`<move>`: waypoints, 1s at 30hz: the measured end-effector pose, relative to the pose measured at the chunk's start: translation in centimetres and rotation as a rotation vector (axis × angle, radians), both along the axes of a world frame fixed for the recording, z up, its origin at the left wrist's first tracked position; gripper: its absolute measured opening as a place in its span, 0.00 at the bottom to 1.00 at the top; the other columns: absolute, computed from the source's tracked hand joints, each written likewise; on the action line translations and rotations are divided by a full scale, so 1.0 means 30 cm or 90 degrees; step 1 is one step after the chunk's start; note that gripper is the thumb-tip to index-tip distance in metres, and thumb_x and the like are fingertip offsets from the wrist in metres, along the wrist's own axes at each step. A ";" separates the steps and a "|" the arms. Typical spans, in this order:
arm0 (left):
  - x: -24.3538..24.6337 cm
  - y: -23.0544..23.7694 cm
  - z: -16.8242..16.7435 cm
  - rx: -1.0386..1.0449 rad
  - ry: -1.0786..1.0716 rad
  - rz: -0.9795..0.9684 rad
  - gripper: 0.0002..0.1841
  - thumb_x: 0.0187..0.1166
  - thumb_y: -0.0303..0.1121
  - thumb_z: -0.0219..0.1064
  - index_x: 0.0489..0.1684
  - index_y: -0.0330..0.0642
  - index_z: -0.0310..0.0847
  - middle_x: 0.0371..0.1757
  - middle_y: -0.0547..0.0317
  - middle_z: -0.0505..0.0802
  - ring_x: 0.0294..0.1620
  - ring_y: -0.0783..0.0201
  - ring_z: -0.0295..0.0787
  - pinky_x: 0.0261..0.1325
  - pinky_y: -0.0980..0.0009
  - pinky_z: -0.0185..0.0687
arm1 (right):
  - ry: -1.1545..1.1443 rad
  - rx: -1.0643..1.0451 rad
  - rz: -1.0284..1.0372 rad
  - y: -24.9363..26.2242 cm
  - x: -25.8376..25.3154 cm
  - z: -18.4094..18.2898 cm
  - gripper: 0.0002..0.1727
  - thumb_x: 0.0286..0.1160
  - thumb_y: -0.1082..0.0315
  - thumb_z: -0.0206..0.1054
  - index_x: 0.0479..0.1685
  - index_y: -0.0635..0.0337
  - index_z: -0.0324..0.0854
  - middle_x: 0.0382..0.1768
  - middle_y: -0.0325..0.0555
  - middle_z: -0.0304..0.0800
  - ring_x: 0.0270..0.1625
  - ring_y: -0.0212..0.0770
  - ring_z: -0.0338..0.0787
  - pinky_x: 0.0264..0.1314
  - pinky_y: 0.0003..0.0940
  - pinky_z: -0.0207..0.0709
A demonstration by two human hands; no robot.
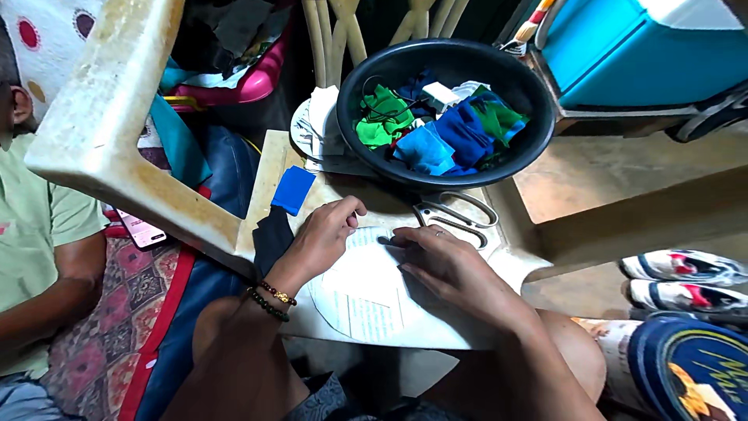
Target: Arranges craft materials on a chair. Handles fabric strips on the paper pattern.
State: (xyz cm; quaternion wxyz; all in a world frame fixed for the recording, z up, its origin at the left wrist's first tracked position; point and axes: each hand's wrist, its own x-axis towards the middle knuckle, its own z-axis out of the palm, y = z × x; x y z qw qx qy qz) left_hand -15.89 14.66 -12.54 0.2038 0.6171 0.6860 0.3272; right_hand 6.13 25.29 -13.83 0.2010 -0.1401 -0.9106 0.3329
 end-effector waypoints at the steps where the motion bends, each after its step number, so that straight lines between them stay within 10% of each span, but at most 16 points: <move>1: -0.001 0.005 -0.008 0.023 0.004 -0.013 0.10 0.78 0.17 0.64 0.53 0.35 0.84 0.42 0.51 0.90 0.42 0.60 0.89 0.51 0.64 0.86 | 0.005 0.005 -0.003 -0.004 -0.002 -0.002 0.20 0.72 0.68 0.67 0.62 0.63 0.85 0.50 0.47 0.93 0.55 0.41 0.90 0.64 0.37 0.80; 13: -0.002 -0.082 0.034 0.058 0.034 -0.019 0.06 0.71 0.28 0.75 0.39 0.35 0.89 0.51 0.50 0.90 0.48 0.60 0.89 0.53 0.63 0.87 | 0.120 0.099 -0.034 -0.048 -0.069 -0.045 0.13 0.67 0.82 0.61 0.46 0.67 0.90 0.38 0.52 0.93 0.45 0.46 0.92 0.57 0.34 0.83; 18: 0.031 -0.184 0.050 -0.077 0.034 -0.040 0.18 0.69 0.32 0.78 0.55 0.35 0.90 0.54 0.47 0.91 0.57 0.54 0.87 0.61 0.57 0.82 | 0.110 0.075 -0.051 -0.044 -0.068 -0.043 0.12 0.66 0.81 0.64 0.45 0.68 0.90 0.40 0.54 0.92 0.45 0.46 0.92 0.55 0.35 0.85; 25: 0.051 -0.204 0.057 -0.036 0.076 -0.045 0.18 0.66 0.33 0.80 0.52 0.34 0.90 0.49 0.44 0.90 0.44 0.56 0.86 0.46 0.66 0.82 | 0.064 -0.015 -0.069 -0.036 -0.061 -0.036 0.10 0.71 0.76 0.67 0.46 0.66 0.90 0.46 0.52 0.90 0.44 0.38 0.90 0.52 0.30 0.84; 30: 0.119 -0.187 0.020 0.068 0.150 -0.105 0.23 0.80 0.38 0.67 0.70 0.34 0.83 0.73 0.43 0.86 0.75 0.45 0.81 0.75 0.51 0.77 | 0.070 -0.006 -0.071 -0.040 -0.066 -0.038 0.09 0.70 0.77 0.67 0.44 0.66 0.91 0.45 0.53 0.89 0.44 0.38 0.89 0.52 0.28 0.84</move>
